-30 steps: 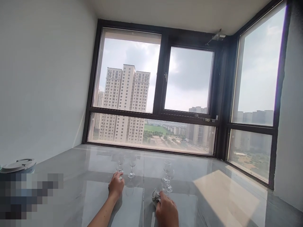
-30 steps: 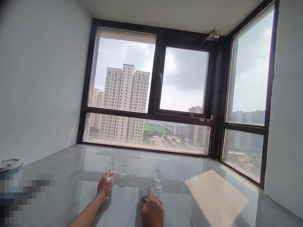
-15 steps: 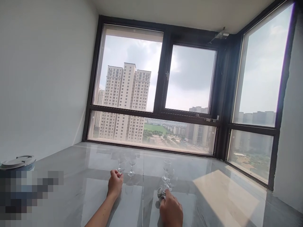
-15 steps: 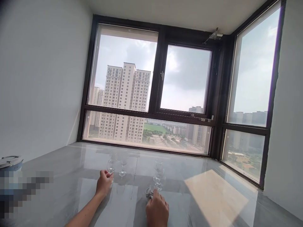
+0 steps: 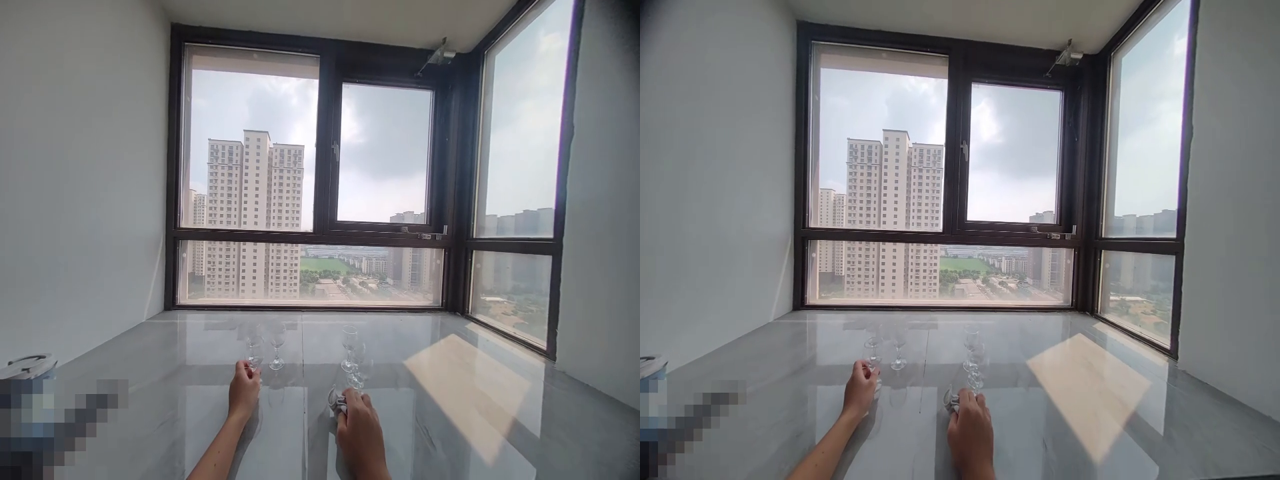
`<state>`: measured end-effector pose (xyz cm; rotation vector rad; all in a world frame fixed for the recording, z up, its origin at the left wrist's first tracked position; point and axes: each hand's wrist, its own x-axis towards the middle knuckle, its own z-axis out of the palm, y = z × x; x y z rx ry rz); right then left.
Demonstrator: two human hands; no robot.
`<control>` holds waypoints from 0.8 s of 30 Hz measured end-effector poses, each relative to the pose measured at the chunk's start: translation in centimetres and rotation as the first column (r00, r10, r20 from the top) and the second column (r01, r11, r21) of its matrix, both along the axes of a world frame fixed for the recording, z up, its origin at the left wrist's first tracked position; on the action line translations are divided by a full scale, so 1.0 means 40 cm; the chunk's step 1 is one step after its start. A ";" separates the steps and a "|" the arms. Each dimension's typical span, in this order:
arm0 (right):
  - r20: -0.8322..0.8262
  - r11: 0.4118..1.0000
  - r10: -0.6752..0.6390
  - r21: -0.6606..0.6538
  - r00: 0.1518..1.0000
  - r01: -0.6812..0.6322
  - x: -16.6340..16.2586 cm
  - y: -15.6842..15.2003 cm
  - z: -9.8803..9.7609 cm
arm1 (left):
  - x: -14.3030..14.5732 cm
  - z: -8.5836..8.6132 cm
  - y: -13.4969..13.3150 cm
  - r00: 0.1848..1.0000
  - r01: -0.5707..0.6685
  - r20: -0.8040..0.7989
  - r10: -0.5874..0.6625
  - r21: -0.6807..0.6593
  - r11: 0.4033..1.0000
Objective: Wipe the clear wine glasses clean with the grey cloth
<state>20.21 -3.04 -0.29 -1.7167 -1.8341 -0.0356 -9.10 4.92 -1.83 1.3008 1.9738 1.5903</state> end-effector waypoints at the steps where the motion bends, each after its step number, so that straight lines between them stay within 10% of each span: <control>1: 0.001 1.000 0.020 0.001 1.000 -0.020 -0.002 -0.002 0.000 | 0.000 0.001 0.000 1.000 0.003 -0.002 -0.003 -0.002 1.000; 13: -0.030 0.932 0.288 0.237 0.957 -0.273 0.000 -0.051 0.033 | 0.011 0.028 -0.023 1.000 0.008 -0.012 -0.008 -0.014 1.000; 20: 0.099 0.537 0.517 0.736 0.850 -0.412 -0.067 -0.271 0.288 | 0.014 0.035 -0.030 1.000 0.013 -0.020 -0.013 -0.004 1.000; 24: 0.035 0.391 0.589 0.862 0.808 -0.323 -0.100 -0.372 0.352 | 0.017 0.038 -0.038 0.999 0.012 -0.032 -0.012 -0.015 1.000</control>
